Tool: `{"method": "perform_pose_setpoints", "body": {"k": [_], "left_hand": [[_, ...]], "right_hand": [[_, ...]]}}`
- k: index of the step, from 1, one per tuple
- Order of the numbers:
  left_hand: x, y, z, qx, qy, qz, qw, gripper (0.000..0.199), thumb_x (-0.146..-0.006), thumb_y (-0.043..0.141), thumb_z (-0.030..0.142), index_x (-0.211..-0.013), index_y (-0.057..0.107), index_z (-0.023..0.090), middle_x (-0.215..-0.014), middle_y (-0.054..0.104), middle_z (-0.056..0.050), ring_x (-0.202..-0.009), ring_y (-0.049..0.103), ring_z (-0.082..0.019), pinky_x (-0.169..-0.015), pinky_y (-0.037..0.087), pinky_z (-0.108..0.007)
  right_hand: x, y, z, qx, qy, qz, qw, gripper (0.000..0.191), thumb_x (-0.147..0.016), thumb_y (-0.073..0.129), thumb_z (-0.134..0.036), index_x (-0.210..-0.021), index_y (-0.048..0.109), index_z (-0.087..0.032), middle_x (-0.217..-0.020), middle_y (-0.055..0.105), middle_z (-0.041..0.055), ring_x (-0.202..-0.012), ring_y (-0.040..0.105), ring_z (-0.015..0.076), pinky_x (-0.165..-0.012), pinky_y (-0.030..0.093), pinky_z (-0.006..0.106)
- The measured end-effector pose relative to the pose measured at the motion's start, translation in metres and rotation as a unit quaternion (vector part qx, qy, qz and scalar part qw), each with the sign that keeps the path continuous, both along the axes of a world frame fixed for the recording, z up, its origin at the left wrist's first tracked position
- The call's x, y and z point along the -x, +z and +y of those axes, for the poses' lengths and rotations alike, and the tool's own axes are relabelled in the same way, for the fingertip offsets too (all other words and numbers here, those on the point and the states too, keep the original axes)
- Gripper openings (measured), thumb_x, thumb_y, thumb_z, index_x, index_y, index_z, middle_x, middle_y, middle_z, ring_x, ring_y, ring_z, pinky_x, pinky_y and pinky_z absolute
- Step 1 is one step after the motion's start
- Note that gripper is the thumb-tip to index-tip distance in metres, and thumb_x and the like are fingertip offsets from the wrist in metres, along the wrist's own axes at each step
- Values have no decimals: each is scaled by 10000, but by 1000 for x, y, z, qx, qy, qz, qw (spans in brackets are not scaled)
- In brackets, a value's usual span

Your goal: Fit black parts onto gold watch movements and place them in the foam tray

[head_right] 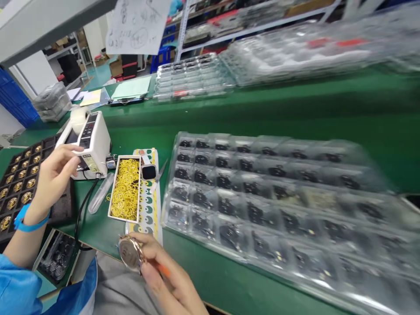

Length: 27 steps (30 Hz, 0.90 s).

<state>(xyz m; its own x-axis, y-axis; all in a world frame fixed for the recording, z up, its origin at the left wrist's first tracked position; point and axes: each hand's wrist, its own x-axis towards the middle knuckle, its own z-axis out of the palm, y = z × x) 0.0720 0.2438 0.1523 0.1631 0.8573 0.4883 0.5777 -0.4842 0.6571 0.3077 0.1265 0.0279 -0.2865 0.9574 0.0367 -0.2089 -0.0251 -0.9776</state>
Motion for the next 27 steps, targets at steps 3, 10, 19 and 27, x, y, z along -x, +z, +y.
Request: {"method": "perform_pose_setpoints", "body": {"k": [3,10,19,27], "left_hand": [[-19,-5,-32,123,-105,-59,985,267,-916,578,185,-650,549,183,-795,568,-13,-751,526,-149,-665,393,-267],[-45,-39,-68,359,-224,-74,903,226,-883,623,230,-663,611,178,-740,482,12,-726,447,-148,-660,343,-276],[-40,-49,-68,360,-218,-57,905,223,-886,611,225,-667,603,188,-750,489,10,-740,442,-156,-680,321,-285],[-37,-52,-71,366,-207,-44,906,219,-890,604,201,-672,594,187,-760,478,20,-747,445,-147,-683,317,-279]], "right_hand": [[3,-2,4,56,9,56,997,369,-946,547,-548,-794,609,-217,-812,576,33,-767,548,166,-739,481,256],[7,11,15,132,44,92,986,491,-847,620,-675,-775,538,-197,-717,439,-14,-660,397,130,-635,387,250],[9,8,11,125,59,96,986,448,-883,608,-634,-794,558,-198,-744,447,-12,-696,415,134,-674,370,262],[10,7,12,130,67,104,984,434,-888,612,-622,-797,557,-202,-745,440,-19,-687,407,125,-661,361,249]]}}
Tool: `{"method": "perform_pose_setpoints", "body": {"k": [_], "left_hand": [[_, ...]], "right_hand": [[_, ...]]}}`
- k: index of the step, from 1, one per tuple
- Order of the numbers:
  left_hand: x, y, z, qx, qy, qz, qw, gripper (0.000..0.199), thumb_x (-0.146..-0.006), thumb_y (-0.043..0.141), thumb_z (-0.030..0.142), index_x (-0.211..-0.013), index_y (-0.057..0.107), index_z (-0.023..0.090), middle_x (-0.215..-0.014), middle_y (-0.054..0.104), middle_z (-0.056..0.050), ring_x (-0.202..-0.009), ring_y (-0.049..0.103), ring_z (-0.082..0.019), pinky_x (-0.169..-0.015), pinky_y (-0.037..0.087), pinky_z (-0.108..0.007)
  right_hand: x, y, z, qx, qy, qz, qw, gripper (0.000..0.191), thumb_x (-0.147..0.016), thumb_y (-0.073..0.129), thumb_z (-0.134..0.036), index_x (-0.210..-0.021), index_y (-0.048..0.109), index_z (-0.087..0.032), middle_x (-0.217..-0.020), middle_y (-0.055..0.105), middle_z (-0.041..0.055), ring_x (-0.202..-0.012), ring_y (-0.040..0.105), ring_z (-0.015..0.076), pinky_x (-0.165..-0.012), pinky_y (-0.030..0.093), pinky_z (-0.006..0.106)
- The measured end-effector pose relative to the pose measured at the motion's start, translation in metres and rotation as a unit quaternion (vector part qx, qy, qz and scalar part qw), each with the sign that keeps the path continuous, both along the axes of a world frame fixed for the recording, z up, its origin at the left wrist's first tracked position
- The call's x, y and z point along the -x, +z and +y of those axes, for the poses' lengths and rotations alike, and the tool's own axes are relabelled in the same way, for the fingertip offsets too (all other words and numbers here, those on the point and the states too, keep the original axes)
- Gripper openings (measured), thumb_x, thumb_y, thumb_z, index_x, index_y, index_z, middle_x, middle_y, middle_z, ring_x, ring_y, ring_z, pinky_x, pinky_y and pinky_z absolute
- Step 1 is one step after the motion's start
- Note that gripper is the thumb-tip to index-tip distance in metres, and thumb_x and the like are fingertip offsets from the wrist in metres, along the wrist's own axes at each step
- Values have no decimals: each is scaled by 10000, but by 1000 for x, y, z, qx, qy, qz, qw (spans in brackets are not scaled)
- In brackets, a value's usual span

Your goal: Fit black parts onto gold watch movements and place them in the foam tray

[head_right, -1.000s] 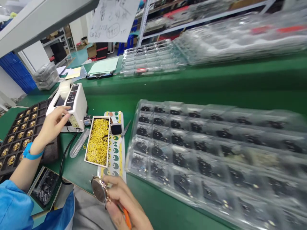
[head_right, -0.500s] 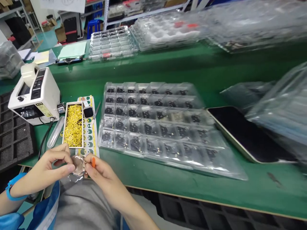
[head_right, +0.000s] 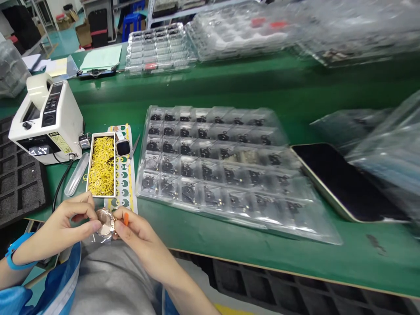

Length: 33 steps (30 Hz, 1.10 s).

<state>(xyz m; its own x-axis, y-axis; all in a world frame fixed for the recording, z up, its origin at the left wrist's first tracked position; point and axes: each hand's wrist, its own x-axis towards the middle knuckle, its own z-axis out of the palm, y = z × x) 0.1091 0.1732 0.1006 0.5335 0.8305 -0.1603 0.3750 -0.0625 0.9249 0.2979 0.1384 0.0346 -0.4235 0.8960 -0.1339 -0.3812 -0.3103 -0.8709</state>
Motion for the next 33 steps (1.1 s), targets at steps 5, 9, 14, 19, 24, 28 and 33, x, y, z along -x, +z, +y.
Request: {"method": "perform_pose_setpoints", "body": {"k": [5,9,14,19,24,28,33], "left_hand": [[0,-1,0,-6,0,8,1000,223,-880,605,189,-659,577,184,-755,466,22,-734,445,-143,-675,315,-281],[1,-3,2,-14,3,20,1000,219,-875,608,185,-657,577,184,-752,464,22,-733,457,-140,-672,327,-278],[-1,-6,-1,-51,10,35,998,219,-862,600,159,-647,565,185,-726,468,23,-704,466,-134,-631,339,-261],[-6,-6,-10,-188,39,137,972,232,-869,616,207,-659,522,182,-742,488,9,-652,503,-144,-591,367,-271],[7,-1,-9,-316,113,264,904,202,-905,643,310,-770,574,176,-777,553,-34,-702,561,-216,-611,421,-329],[4,0,-1,-312,129,91,937,91,-931,600,175,-901,684,196,-1044,669,-94,-969,646,-231,-829,500,-360],[-18,-18,2,-199,29,-139,970,95,-879,708,267,-803,752,230,-1141,734,-92,-1119,660,-272,-1053,433,-463]], "right_hand": [[0,-2,0,-3,2,-9,1000,441,-891,607,-623,-784,558,-198,-731,451,-16,-685,415,130,-665,366,257],[1,-2,0,-2,4,-15,1000,433,-895,603,-617,-789,566,-199,-734,455,-14,-691,431,133,-671,382,257],[3,-1,1,0,-1,-30,1000,445,-881,608,-635,-790,570,-201,-741,476,-4,-708,452,144,-674,399,262],[2,-2,0,-20,-20,-50,998,435,-897,594,-619,-789,585,-197,-736,493,-1,-693,458,141,-664,410,258],[-1,-7,-1,-8,-42,-59,997,424,-894,598,-618,-808,589,-203,-767,534,14,-713,496,148,-678,435,264],[2,-6,1,6,-29,-48,998,444,-867,616,-640,-804,588,-202,-737,533,10,-654,484,138,-639,447,265],[8,4,-2,43,-31,-13,998,453,-787,701,-639,-726,579,-208,-693,496,6,-632,494,148,-603,462,274]]}}
